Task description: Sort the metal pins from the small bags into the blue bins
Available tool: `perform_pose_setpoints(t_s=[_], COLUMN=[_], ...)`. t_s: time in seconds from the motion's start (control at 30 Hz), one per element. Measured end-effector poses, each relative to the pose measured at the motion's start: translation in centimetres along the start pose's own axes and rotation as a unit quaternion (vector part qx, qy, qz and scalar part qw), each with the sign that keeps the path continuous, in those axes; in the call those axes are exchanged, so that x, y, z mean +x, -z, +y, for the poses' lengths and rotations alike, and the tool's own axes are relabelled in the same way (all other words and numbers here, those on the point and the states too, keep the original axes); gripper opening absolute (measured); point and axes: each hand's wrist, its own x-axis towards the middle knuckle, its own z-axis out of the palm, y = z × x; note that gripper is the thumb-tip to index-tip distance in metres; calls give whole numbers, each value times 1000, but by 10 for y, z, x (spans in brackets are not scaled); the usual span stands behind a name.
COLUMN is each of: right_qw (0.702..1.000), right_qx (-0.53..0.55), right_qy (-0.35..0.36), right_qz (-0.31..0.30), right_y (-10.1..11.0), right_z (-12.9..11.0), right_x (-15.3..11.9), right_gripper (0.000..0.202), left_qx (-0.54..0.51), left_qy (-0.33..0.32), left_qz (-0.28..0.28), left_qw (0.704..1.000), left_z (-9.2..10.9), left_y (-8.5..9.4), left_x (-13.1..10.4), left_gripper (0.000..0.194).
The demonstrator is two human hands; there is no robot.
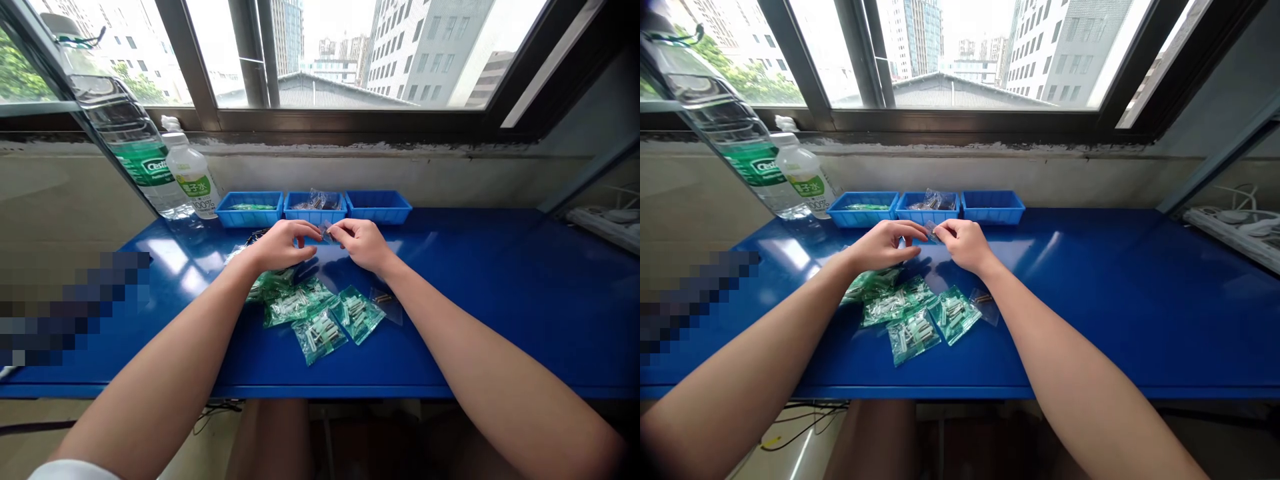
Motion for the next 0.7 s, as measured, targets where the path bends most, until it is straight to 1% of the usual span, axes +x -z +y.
perform_pose_setpoints(t_s=[0.1, 0.2, 0.27, 0.37, 0.47, 0.53, 0.6, 0.63, 0.7], right_qw=[999, 997, 995, 994, 994, 995, 997, 997, 998], right_qx=[38, 73, 91, 104, 102, 86, 62, 50, 29], right_qy=[-2, -16, -23, -28, -37, -45, -52, -54, -54], right_qz=[-3, -11, -17, -29, -31, -21, -14, -15, -22], right_y=[-1, -2, -2, -3, -3, -2, -2, -2, -2], right_z=[2, 3, 3, 2, 3, 5, 5, 4, 2], right_x=[1, 1, 1, 1, 2, 2, 2, 2, 1], right_gripper=[30, 31, 30, 31, 36, 39, 41, 41, 41], left_qx=[-42, -77, -94, -99, -82, -48, 6, 35, 82], left_qy=[29, 12, 11, 17, 11, 7, 0, -4, -4], left_qz=[8, 17, 7, -1, 25, 73, 159, 213, 320], left_qw=[999, 997, 996, 995, 996, 996, 987, 976, 944], left_z=[2, 2, 2, 3, 3, 0, -4, -7, -12], left_y=[0, 0, 0, 0, -1, -3, -4, -5, -4], left_x=[0, 1, 1, 1, 1, 2, 3, 3, 3], left_gripper=[30, 26, 26, 29, 30, 31, 35, 41, 57])
